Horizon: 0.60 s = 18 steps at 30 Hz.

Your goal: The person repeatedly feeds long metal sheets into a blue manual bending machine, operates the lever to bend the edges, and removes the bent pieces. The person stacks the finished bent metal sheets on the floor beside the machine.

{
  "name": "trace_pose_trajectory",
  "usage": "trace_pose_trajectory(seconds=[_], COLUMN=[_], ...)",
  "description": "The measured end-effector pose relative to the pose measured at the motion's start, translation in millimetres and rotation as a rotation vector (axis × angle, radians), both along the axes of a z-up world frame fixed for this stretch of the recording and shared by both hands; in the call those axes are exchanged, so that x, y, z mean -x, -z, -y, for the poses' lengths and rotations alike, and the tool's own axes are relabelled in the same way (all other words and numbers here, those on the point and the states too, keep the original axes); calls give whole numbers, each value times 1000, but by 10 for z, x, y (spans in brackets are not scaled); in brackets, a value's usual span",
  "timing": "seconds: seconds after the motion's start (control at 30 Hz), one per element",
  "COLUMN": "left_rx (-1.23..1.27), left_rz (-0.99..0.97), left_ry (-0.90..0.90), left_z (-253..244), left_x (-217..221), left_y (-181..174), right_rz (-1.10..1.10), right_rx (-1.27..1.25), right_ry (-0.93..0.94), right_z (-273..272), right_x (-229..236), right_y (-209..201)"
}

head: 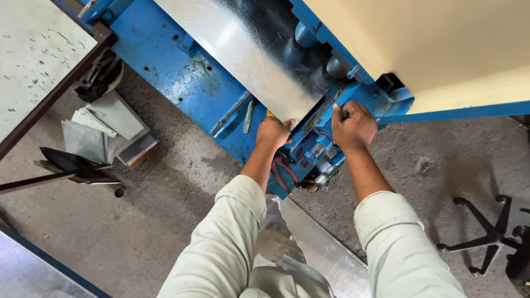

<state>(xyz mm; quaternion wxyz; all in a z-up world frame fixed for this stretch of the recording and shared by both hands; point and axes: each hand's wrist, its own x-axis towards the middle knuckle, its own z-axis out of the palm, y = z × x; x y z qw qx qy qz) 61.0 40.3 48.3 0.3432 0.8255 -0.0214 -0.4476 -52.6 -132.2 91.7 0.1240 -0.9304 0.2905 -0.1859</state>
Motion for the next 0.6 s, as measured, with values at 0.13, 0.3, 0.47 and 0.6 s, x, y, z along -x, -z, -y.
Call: trace_pose_trajectory(seconds=[0.13, 0.3, 0.47, 0.6], left_rx=[47, 25, 1, 55], left_rz=[-46, -61, 50, 18], left_ry=[-74, -78, 23, -38], left_z=[1, -2, -10, 2], left_x=[35, 25, 36, 52], left_y=[49, 36, 40, 150], right_rz=[-4, -34, -26, 10], right_rx=[22, 15, 3, -13], right_ry=[1, 10, 9, 24], right_z=[-5, -1, -20, -44], right_x=[2, -2, -10, -25], right_y=[0, -3, -45, -65])
